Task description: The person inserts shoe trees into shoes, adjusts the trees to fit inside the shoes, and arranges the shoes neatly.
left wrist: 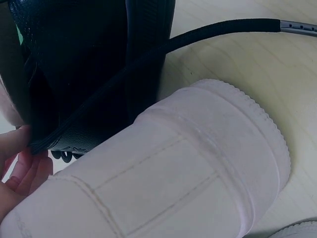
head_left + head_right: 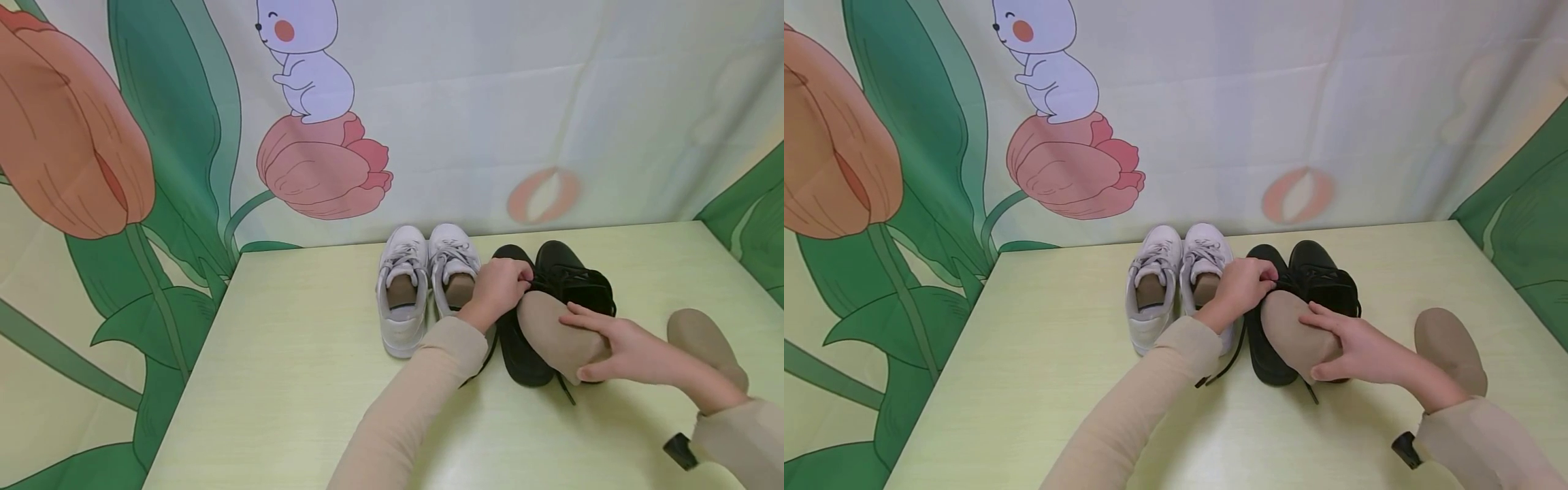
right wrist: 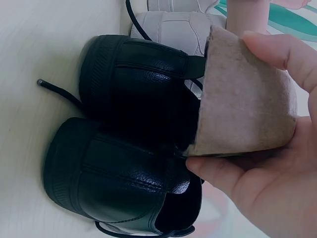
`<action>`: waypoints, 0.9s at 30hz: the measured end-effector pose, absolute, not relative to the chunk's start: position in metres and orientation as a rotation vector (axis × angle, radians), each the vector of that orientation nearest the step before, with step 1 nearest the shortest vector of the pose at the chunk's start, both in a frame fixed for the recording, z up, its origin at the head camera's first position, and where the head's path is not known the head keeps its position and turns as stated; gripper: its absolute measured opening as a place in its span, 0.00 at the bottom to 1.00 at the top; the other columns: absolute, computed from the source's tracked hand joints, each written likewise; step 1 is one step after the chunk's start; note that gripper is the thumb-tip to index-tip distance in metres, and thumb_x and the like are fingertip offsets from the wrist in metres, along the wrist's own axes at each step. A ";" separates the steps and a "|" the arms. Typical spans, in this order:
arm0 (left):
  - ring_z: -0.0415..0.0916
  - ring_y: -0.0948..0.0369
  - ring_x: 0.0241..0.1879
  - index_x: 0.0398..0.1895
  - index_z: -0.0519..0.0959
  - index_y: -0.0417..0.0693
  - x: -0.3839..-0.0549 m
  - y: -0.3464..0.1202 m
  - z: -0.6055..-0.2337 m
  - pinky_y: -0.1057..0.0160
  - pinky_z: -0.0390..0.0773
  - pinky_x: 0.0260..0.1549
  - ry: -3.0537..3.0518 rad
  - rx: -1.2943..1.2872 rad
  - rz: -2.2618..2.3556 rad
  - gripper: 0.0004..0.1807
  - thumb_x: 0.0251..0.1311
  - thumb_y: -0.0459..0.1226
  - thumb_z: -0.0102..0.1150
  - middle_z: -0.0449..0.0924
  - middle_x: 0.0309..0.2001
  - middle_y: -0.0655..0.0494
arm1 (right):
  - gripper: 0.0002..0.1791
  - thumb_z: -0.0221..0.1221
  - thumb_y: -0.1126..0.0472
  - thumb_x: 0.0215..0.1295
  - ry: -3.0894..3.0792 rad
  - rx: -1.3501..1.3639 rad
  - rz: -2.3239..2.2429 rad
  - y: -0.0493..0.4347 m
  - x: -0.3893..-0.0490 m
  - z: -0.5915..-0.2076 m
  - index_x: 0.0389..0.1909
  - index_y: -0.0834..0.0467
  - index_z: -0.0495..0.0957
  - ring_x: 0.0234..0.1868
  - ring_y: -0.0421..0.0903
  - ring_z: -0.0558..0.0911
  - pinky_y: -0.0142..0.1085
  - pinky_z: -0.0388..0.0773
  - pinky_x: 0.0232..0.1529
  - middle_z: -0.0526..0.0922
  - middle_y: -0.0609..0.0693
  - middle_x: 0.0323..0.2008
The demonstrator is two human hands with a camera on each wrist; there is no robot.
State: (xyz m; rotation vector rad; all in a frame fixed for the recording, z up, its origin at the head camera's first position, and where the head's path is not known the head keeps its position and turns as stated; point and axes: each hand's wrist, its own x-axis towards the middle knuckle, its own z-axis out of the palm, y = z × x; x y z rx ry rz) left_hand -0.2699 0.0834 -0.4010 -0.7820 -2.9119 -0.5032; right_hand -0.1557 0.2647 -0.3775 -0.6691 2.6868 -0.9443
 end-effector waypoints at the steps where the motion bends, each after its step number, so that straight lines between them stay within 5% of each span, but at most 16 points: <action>1: 0.75 0.67 0.34 0.32 0.80 0.60 -0.270 0.083 -0.401 0.72 0.73 0.33 -2.913 -0.782 -0.507 0.04 0.56 0.42 0.56 0.80 0.32 0.68 | 0.40 0.67 0.50 0.42 2.689 -0.666 -0.936 0.264 -0.156 -0.377 0.59 0.58 0.66 0.62 0.64 0.59 0.15 0.56 0.46 0.57 0.63 0.64; 9: 0.75 0.67 0.34 0.33 0.81 0.59 -0.269 0.083 -0.400 0.72 0.73 0.33 -2.914 -0.789 -0.500 0.05 0.56 0.42 0.55 0.80 0.34 0.67 | 0.39 0.66 0.50 0.44 2.663 -0.658 -0.892 0.260 -0.162 -0.375 0.58 0.60 0.66 0.62 0.65 0.58 0.26 0.62 0.48 0.57 0.65 0.63; 19: 0.75 0.68 0.34 0.32 0.80 0.59 -0.269 0.083 -0.400 0.72 0.73 0.32 -2.916 -0.789 -0.494 0.04 0.56 0.42 0.56 0.80 0.33 0.67 | 0.40 0.66 0.51 0.42 2.654 -0.657 -0.815 0.254 -0.170 -0.372 0.58 0.63 0.66 0.61 0.66 0.59 0.52 0.65 0.50 0.57 0.69 0.62; 27: 0.75 0.67 0.34 0.33 0.80 0.59 -0.268 0.083 -0.400 0.73 0.73 0.32 -2.909 -0.800 -0.488 0.05 0.56 0.42 0.55 0.80 0.34 0.67 | 0.39 0.65 0.51 0.40 2.622 -0.665 -0.700 0.247 -0.181 -0.361 0.56 0.64 0.68 0.58 0.62 0.65 0.41 0.70 0.44 0.60 0.71 0.59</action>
